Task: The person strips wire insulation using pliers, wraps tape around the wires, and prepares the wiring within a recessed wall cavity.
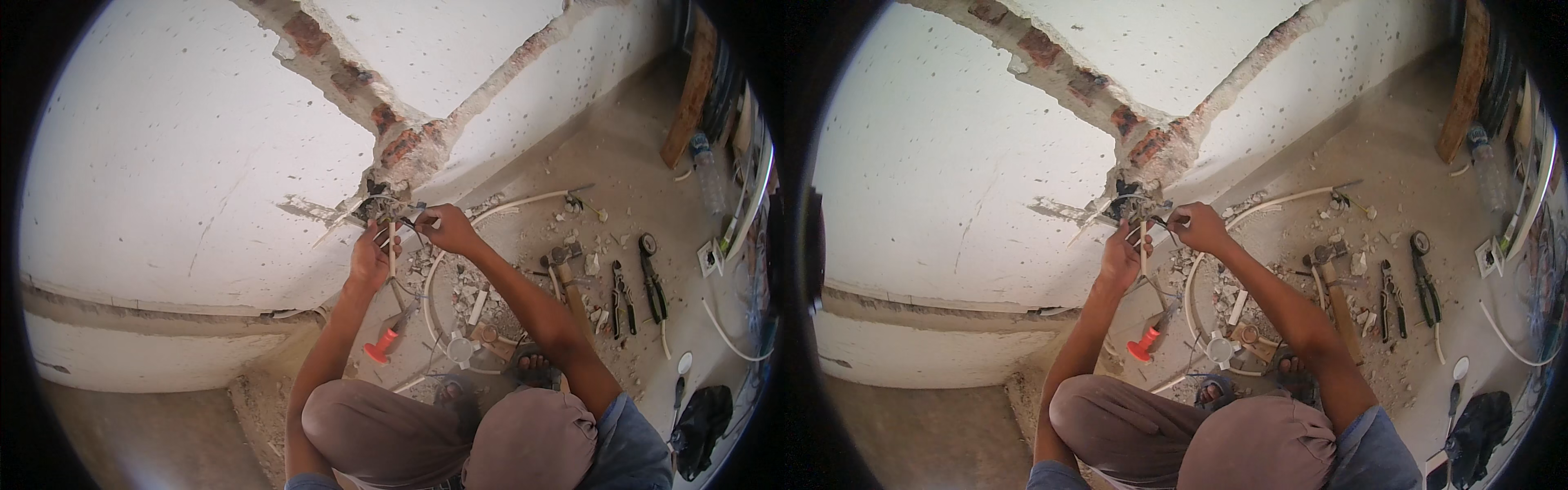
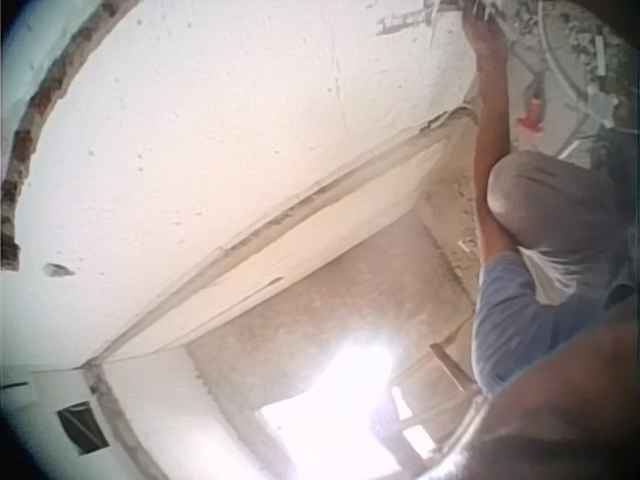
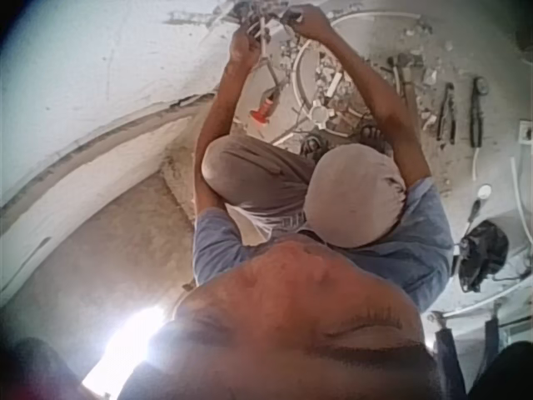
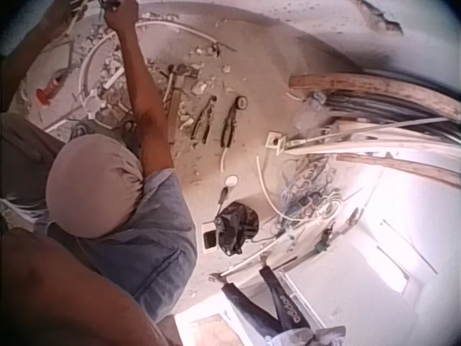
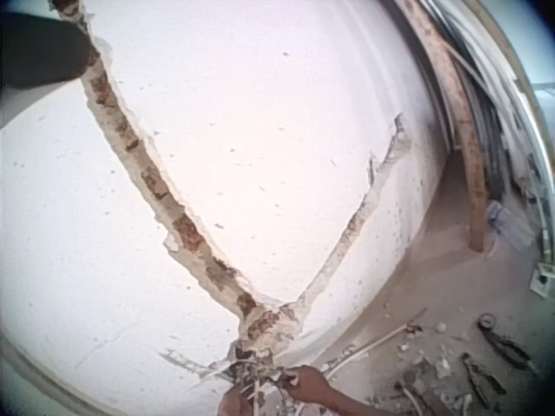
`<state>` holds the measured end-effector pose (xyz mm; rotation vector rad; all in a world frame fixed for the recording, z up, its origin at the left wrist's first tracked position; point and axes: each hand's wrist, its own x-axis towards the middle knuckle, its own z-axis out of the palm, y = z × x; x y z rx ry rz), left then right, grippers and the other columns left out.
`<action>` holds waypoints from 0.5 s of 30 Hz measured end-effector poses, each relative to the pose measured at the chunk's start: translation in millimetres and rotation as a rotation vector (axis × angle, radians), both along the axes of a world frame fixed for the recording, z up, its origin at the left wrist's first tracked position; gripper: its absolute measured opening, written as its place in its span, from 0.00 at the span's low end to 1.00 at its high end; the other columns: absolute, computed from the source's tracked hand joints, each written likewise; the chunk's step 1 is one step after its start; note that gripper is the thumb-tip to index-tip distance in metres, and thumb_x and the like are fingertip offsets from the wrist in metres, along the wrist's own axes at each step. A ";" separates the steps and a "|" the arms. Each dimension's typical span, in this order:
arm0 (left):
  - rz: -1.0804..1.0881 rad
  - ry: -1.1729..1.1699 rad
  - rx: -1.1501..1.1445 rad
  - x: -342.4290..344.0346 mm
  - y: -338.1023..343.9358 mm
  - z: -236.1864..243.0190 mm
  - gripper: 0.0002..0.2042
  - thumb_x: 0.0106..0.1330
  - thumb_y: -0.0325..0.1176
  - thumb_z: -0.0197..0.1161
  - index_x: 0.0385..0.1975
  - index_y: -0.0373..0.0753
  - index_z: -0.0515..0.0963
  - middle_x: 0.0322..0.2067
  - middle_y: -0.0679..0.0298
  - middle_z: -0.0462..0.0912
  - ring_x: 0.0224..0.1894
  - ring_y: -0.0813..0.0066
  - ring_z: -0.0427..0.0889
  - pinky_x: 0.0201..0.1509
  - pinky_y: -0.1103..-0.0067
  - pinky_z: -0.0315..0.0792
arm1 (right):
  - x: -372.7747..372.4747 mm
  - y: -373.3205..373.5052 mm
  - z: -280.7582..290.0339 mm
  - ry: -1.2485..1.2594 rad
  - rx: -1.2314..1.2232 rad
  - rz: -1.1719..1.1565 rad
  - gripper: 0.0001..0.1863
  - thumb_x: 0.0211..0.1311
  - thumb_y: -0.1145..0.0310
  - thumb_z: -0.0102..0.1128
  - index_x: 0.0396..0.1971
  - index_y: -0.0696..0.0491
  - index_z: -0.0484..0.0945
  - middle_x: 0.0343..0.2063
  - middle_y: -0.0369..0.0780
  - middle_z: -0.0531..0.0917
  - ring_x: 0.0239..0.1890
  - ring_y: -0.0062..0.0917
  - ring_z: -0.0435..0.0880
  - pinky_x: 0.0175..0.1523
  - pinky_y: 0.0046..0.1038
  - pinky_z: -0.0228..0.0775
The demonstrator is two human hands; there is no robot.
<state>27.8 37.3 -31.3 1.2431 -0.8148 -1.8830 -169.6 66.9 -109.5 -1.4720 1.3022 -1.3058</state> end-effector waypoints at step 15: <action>0.032 0.002 0.123 -0.9 -1.6 2.8 0.19 0.81 0.47 0.49 0.51 0.34 0.72 0.46 0.51 0.82 0.34 0.71 0.76 0.35 0.77 0.76 | -11.9 -18.1 -17.6 -0.572 0.528 0.407 0.10 0.55 0.69 0.66 0.37 0.50 0.89 0.31 0.31 0.87 0.34 0.17 0.78 0.32 0.21 0.63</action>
